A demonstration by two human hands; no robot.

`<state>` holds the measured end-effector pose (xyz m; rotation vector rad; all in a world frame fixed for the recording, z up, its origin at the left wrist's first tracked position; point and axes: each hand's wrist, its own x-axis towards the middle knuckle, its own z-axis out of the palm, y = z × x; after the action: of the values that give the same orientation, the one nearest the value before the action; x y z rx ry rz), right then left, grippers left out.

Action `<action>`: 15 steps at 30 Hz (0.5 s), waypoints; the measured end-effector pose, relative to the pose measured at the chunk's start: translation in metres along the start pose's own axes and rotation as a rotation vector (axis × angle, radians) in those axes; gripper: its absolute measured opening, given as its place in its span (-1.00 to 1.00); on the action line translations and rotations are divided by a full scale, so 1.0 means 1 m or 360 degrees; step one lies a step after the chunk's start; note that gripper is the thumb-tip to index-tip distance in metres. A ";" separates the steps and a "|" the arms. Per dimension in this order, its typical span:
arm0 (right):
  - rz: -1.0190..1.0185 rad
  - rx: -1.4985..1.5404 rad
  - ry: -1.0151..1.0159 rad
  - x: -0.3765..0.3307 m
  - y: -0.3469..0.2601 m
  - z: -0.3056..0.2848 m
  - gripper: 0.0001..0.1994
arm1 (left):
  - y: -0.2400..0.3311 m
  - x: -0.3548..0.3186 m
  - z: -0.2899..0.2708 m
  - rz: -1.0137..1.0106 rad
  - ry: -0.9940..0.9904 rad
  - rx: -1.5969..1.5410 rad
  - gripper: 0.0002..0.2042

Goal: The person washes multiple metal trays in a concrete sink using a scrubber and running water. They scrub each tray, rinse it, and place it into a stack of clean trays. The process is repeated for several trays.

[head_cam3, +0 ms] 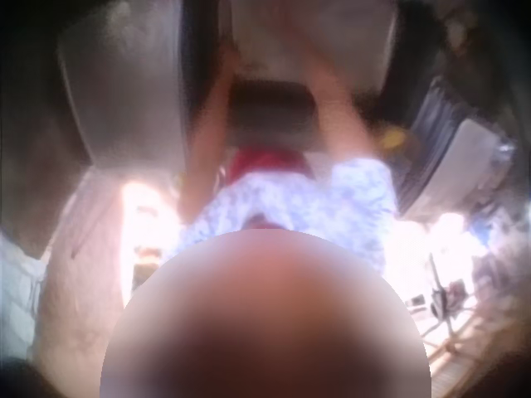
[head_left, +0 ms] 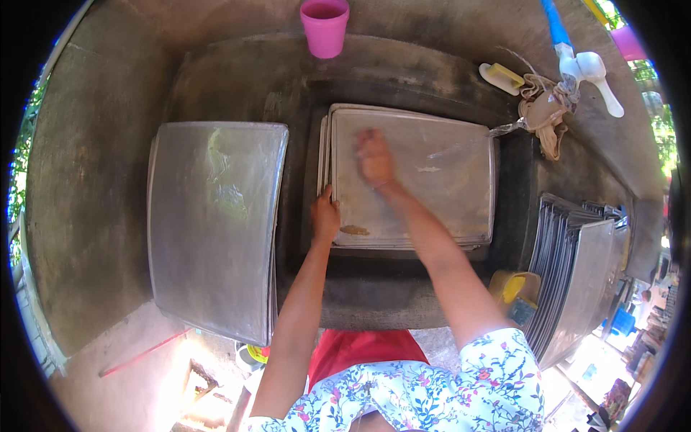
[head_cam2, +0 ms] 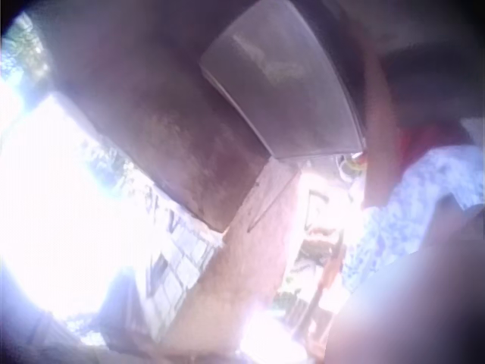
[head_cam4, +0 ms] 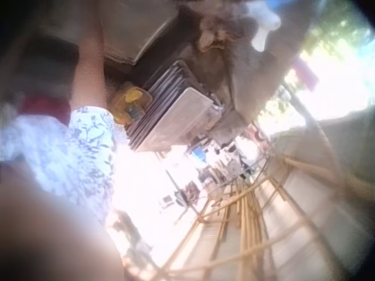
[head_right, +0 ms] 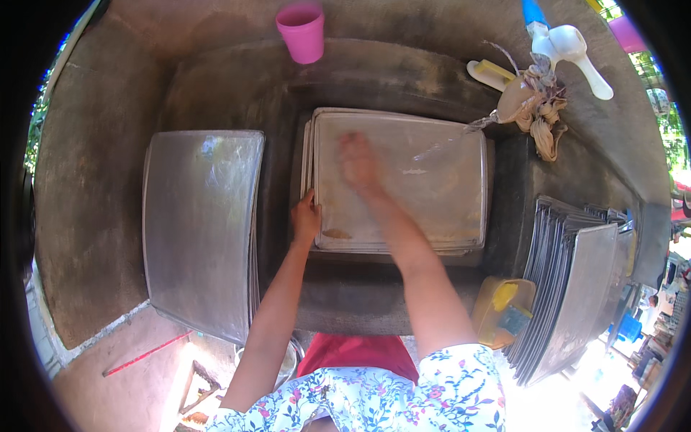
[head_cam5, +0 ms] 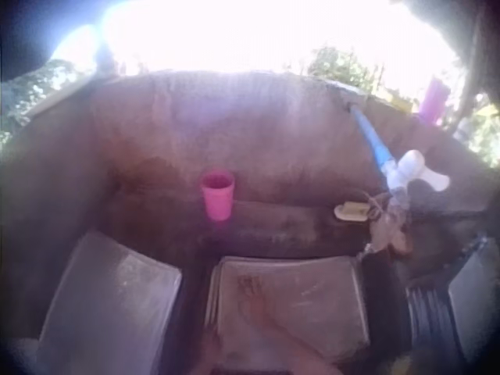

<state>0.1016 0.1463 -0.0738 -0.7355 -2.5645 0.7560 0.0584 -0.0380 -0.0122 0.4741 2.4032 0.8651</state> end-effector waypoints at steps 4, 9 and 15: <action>-0.0638 -0.0144 -0.0261 -0.097 -0.058 -0.004 -0.62 | -0.009 0.006 -0.001 -0.0010 -0.0069 0.0024 -0.55; -0.0355 -0.0536 -0.0128 -0.096 0.011 -0.096 -0.72 | -0.028 0.020 -0.001 0.0103 -0.0172 -0.0041 -0.60; -0.0220 0.0402 -0.0159 -0.063 -0.052 -0.023 -0.82 | -0.021 0.039 -0.005 -0.0476 -0.0425 -0.0649 -0.42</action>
<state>0.1430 0.0819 -0.0370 -0.4468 -2.5107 1.0683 0.0215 -0.0365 -0.0372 0.0627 1.9244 1.0454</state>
